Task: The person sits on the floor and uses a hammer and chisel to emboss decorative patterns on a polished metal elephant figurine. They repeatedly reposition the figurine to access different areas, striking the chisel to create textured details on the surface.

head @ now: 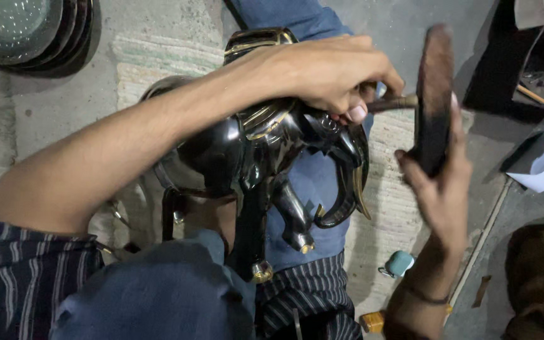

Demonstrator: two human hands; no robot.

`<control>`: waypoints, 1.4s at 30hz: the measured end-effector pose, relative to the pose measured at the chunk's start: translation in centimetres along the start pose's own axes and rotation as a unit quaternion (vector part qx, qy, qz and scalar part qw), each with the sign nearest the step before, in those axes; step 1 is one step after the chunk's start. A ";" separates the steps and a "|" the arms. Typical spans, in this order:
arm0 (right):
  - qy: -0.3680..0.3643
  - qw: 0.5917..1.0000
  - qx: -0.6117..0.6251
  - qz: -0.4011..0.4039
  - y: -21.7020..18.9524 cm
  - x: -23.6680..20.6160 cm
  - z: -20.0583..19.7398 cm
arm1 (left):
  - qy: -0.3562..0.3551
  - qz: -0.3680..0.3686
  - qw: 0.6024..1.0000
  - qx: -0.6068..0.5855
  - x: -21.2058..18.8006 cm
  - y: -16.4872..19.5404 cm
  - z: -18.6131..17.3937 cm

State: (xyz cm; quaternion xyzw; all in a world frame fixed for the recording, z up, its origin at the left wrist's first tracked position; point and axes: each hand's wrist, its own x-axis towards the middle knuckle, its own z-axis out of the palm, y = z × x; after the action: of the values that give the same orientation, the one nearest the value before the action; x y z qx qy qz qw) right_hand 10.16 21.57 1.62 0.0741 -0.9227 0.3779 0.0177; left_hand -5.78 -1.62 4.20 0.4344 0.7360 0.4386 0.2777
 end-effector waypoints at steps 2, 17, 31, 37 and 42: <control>-0.028 0.997 -0.053 -0.037 0.0 1.2 -0.6 | 0.039 -0.010 0.999 0.010 -0.4 0.4 0.2; -0.062 0.977 0.198 0.049 4.0 6.3 -2.5 | 0.261 -0.001 0.965 -0.009 -4.1 0.7 2.6; -0.232 0.947 -0.162 -0.150 -2.5 13.8 -5.0 | 0.391 -0.058 0.918 -0.023 -5.4 -0.2 5.3; -0.260 0.917 -0.234 -0.194 -3.1 15.8 -5.1 | 0.415 -0.079 0.905 -0.041 -6.0 -0.5 6.1; -0.287 0.904 -0.224 -0.225 -3.4 16.8 -4.8 | 0.440 -0.079 0.894 -0.033 -6.4 -1.0 7.0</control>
State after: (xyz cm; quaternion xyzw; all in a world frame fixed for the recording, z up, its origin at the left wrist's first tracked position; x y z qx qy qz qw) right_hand -6.08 20.44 8.93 0.3792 -0.9070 0.1093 -0.1469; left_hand 2.39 -4.66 0.24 0.1284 0.7998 0.5857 -0.0264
